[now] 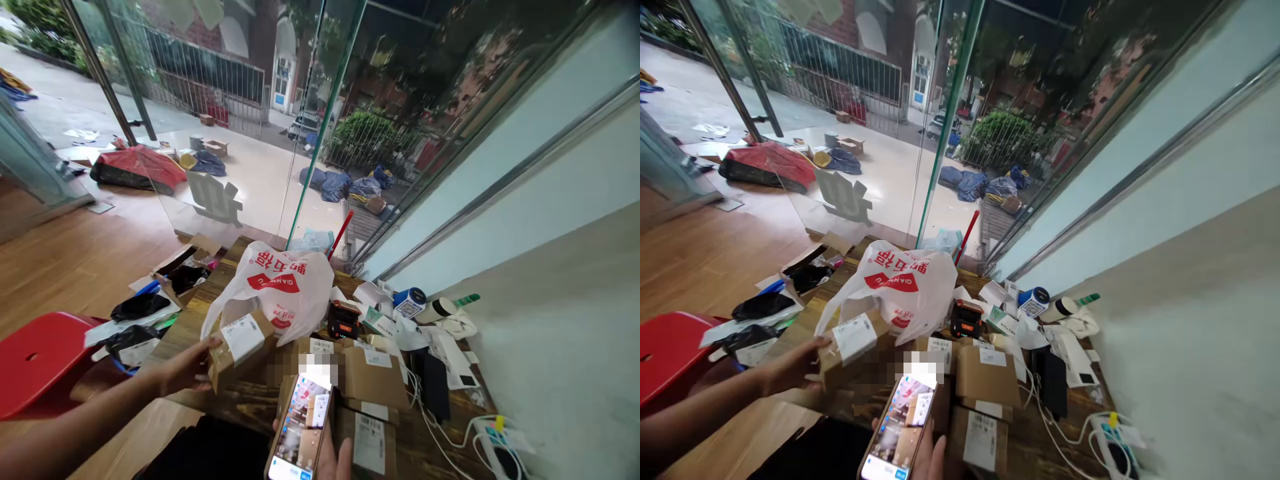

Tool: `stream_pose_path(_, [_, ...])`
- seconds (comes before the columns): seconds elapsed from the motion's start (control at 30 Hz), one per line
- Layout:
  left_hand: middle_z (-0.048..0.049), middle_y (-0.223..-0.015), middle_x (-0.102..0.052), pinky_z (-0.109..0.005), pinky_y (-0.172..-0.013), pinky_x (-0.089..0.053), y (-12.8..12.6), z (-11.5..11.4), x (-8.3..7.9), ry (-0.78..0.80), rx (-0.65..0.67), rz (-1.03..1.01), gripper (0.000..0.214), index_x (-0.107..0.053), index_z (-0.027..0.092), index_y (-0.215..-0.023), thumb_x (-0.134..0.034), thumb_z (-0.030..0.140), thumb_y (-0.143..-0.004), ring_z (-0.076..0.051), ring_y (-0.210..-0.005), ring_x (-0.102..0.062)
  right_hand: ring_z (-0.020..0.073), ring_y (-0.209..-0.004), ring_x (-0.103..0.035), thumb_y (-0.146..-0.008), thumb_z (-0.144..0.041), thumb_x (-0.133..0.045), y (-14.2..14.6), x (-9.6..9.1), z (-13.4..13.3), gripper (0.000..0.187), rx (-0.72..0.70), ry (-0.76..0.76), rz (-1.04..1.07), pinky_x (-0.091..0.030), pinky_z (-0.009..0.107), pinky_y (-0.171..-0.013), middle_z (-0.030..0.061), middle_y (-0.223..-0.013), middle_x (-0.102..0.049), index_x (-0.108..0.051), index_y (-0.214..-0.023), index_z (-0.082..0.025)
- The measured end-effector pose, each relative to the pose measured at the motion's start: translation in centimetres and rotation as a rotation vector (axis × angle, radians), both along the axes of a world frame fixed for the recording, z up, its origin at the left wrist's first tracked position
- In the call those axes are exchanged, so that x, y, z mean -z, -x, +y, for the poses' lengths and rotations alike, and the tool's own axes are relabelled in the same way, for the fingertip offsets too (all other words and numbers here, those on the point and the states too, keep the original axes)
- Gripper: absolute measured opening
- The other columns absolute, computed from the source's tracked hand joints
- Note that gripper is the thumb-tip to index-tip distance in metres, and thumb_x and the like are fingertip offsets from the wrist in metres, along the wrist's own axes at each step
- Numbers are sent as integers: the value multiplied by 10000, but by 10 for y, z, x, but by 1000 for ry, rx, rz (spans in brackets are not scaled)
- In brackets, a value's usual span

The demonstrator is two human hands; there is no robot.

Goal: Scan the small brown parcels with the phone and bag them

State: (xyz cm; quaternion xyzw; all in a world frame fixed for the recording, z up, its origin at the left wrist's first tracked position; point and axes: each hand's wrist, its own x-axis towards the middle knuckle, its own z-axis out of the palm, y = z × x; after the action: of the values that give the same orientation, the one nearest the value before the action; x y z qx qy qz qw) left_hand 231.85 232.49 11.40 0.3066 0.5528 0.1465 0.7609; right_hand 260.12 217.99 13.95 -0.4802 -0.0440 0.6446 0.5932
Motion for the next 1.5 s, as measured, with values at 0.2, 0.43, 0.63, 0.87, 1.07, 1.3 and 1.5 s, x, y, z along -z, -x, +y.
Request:
stream_pose_path(0.2, [-137, -1327, -505, -503, -1091, -360, 21, -25, 70, -673, 241, 296, 803, -405, 200, -1399, -618, 542, -704, -355, -1281, -441, 349, -1020, -675, -664, -856, -489, 14, -1, -9, 835, -77, 43, 117, -531, 559, -836, 163, -1046, -742, -667, -1157, -205])
stream_pose_path(0.43, [-96, -1239, -417, -498, -1114, -327, 38, -9, 75, -946, 405, 402, 916, -498, 234, -1333, -840, 490, -523, -363, -1251, -412, 324, -911, -699, -644, -807, -591, 57, -7, -4, 751, -231, 9, 200, -547, 511, -764, 113, -1053, -743, -638, -1146, -251])
stream_pose_path(0.63, [-110, -1278, -439, -477, -1099, -352, 48, 9, 81, -1061, 469, 330, 956, -487, 223, -1294, -858, 563, -481, -346, -1226, -466, 267, -838, -697, -682, -776, -596, 98, -5, 8, 728, -428, -5, 243, -544, 471, -781, 80, -985, -736, -617, -1168, -235])
stream_pose_path(0.87, [-122, -1249, -471, -445, -1090, -358, 49, 14, 81, -1046, 485, 319, 897, -493, 179, -1295, -843, 504, -536, -316, -1197, -487, 268, -905, -675, -672, -774, -609, 116, -8, 13, 786, -451, -48, 252, -534, 471, -820, 92, -1095, -713, -576, -1247, -239])
stream_pose_path(1.07, [-115, -1270, -480, -428, -1096, -351, 51, 17, 83, -1053, 501, 314, 888, -486, 202, -1310, -838, 506, -554, -314, -1213, -478, 276, -924, -675, -676, -779, -598, 119, -13, 14, 791, -454, -74, 231, -535, 484, -825, 85, -1126, -704, -570, -1264, -251])
stream_pose_path(1.3, [-121, -1271, -482, -431, -1099, -345, 51, 18, 82, -1062, 516, 323, 900, -472, 194, -1318, -829, 521, -560, -315, -1217, -474, 284, -913, -679, -670, -775, -608, 118, -8, 12, 783, -444, -63, 245, -544, 495, -799, 86, -1127, -707, -573, -1254, -254])
stream_pose_path(1.5, [-135, -1290, -479, -413, -1106, -332, 50, 19, 80, -1067, 526, 323, 883, -464, 174, -1321, -813, 507, -582, -304, -1228, -465, 277, -949, -672, -695, -764, -595, 119, -10, 11, 752, -447, -83, 251, -541, 486, -823, 88, -1171, -688, -576, -1244, -249])
